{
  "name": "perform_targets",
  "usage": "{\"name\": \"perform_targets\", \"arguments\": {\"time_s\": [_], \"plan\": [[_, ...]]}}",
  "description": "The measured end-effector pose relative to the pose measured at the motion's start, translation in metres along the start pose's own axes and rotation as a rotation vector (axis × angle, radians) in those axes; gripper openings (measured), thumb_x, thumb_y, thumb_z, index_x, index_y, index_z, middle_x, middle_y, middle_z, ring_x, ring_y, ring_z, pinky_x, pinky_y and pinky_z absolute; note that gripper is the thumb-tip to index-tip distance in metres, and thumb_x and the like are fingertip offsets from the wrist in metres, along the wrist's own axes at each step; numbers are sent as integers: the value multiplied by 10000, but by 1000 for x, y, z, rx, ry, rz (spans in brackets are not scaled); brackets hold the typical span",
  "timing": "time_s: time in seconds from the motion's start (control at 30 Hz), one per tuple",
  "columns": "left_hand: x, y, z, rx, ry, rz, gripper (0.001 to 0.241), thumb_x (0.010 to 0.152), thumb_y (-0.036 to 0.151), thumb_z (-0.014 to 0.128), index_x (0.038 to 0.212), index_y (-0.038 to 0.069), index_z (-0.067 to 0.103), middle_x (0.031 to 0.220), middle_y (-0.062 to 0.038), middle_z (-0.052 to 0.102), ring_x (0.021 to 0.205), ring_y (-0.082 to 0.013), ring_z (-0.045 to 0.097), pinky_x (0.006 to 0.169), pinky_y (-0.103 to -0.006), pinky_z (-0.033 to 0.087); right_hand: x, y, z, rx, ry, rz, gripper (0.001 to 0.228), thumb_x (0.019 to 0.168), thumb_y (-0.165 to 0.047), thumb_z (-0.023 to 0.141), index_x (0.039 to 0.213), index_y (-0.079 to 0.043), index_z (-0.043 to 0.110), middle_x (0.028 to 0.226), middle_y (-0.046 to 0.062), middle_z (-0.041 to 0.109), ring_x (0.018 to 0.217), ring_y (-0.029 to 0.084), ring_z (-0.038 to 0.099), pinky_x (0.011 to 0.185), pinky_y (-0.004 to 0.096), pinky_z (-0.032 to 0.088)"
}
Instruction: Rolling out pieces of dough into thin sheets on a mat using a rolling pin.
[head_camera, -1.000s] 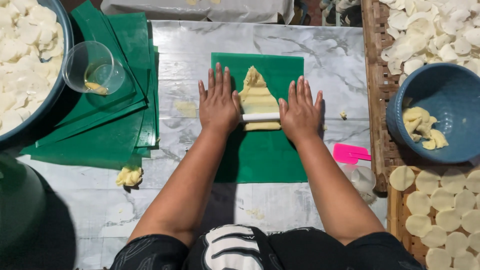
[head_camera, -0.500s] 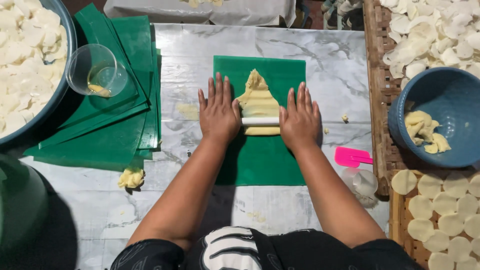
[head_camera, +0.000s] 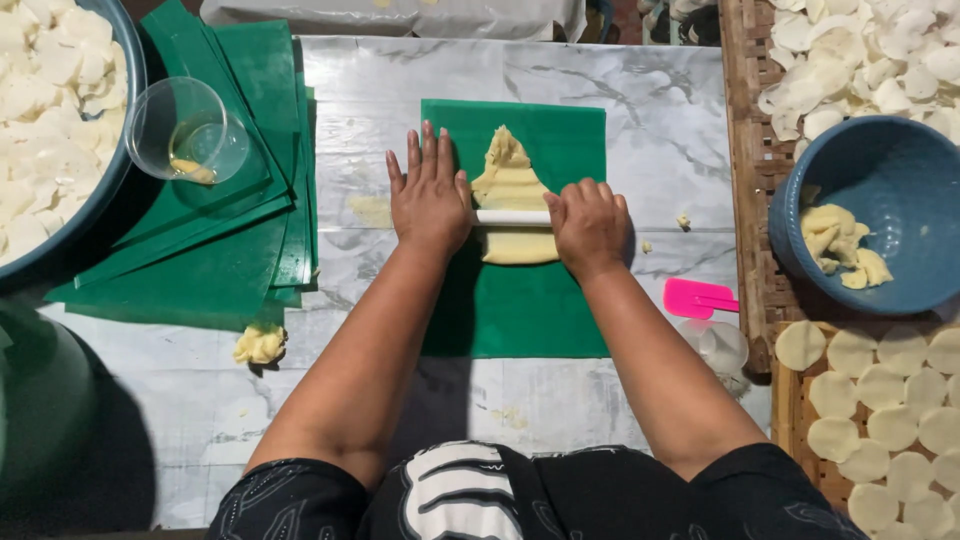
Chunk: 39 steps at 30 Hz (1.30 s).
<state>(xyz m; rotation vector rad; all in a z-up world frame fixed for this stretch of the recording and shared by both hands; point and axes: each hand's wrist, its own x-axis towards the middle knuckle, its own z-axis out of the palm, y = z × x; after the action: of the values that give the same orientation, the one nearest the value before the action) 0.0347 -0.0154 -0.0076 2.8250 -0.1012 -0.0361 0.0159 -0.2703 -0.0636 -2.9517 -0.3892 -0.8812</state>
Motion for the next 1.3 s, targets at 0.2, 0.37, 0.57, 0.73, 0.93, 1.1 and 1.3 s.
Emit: {"name": "perform_targets", "arguments": {"time_s": [0.2,0.37,0.57,0.73,0.93,1.1,1.3], "plan": [[-48,14,-28,-3,22,31,658,1067,348,322,1660,96,186,1740,-130,103,1606,-319,48,1278,-552,-42,-23,-11,-34,-43,56,1,385,1050,-407,523,699,-259,463,695,-69,446,677,177,578,609,335,441],[-50,4,-3,13,-18,15,662,1058,346,327,1655,89,201,1739,-126,106,1605,-315,63,1282,-539,-17,-17,-27,-58,34,-24,53,170,1013,-341,480,1026,-196,568,1078,35,498,978,272,571,772,431,436],[-39,4,-3,-2,-27,-8,683,1058,360,311,1659,72,162,1740,-144,57,1608,-329,24,1287,-546,-20,3,-34,-63,48,-135,87,563,999,-267,552,1492,5,537,1595,300,369,1467,407,408,1080,527,368],[-90,3,-1,-19,-35,27,676,1051,361,318,1648,68,191,1734,-150,96,1599,-334,69,1283,-525,59,-41,-48,-94,39,-210,58,557,1039,-250,471,1497,66,483,1588,318,397,1450,407,441,1093,494,382],[-28,-3,15,13,104,38,648,1061,344,326,1630,38,273,1715,-174,183,1591,-346,143,1278,-530,65,16,-34,-60,42,-207,71,528,1065,-271,453,1533,-36,514,1623,234,402,1499,361,386,1136,580,293],[-11,-1,17,20,85,1,675,1060,376,319,1646,53,230,1728,-158,136,1601,-333,79,1282,-551,13,49,-26,-56,115,-439,165,591,1114,-415,374,1643,-152,342,1709,206,134,1590,337,130,1198,656,230],[-108,-6,14,-5,98,145,671,1057,421,429,1641,128,276,1716,-124,225,1577,-331,207,1267,-544,133,-57,-28,-71,128,-188,33,601,986,-659,509,1395,-229,605,1258,25,538,1119,256,577,1049,506,358]]}}
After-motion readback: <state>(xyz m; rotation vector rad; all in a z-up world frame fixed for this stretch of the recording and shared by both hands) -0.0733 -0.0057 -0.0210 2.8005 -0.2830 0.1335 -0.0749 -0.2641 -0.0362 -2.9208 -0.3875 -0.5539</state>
